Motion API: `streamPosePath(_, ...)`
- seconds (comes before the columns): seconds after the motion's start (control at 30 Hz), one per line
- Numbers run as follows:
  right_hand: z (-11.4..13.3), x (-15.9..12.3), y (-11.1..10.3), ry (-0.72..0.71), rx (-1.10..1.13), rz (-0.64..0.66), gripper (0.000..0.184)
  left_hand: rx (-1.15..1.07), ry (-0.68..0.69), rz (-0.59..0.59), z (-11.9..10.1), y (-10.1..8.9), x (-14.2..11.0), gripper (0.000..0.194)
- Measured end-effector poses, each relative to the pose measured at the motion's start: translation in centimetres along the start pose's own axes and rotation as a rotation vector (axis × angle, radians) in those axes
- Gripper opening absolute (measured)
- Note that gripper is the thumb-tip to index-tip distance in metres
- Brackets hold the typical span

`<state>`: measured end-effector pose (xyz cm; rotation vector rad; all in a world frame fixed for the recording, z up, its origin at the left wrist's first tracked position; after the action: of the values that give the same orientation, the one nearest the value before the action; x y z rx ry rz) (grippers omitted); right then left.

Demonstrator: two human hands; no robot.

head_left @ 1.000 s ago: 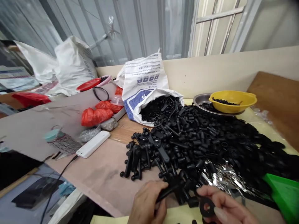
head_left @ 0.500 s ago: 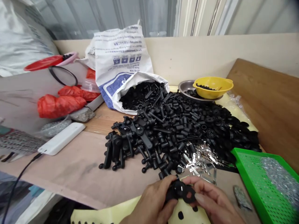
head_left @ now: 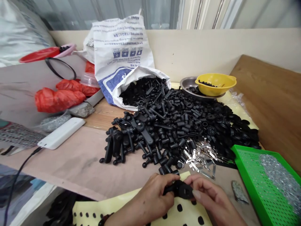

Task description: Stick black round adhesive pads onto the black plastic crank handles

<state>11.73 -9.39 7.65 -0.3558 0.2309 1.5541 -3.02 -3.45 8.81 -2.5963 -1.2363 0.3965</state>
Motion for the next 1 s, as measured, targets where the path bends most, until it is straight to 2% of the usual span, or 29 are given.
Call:
streamPosePath(0.23, -0.2, 0.2, -0.3, -0.049, -0.085, 0.006, 0.023, -0.005, -0.012, 0.048, -0.8, 0.0, 0.0, 0.049)
streamPosePath(0.37, 0.0, 0.3, -0.4, -0.047, -0.094, -0.072, 0.025, -0.032, -0.024, 0.067, -0.8, 0.2, -0.2, 0.049)
streamPosePath(0.5, 0.4, 0.2, -0.4, -0.048, -0.112, -0.124, 0.027, -0.04, 0.012, 0.028, -0.8, 0.1, -0.6, 0.046)
streamPosePath(0.7, 0.3, 0.2, -0.4, -0.075, -0.164, -0.054, 0.021, -0.055, 0.004, 0.05, -0.9, 0.2, -0.6, 0.053)
streamPosePath(0.8, 0.1, 0.2, -0.4, -0.077, -0.185, -0.024, 0.02, -0.045, 0.001, 0.057, -1.3, 0.2, -0.5, 0.051)
streamPosePath(1.0, -0.1, 0.4, -0.4, -0.103, -0.159, -0.073, 0.021, -0.03, 0.001, 0.077, -1.3, 0.5, -0.6, 0.046)
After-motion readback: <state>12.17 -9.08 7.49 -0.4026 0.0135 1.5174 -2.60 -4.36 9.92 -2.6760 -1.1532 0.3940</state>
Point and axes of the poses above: each hand's wrist, its own x-axis towards the middle knuckle, its own y-axis out of the palm, z = x × y, the point moved 7 cm from there along x, towards the middle knuckle, and after that the axes turned 14 degrees about -x, right-handed, at the moved point
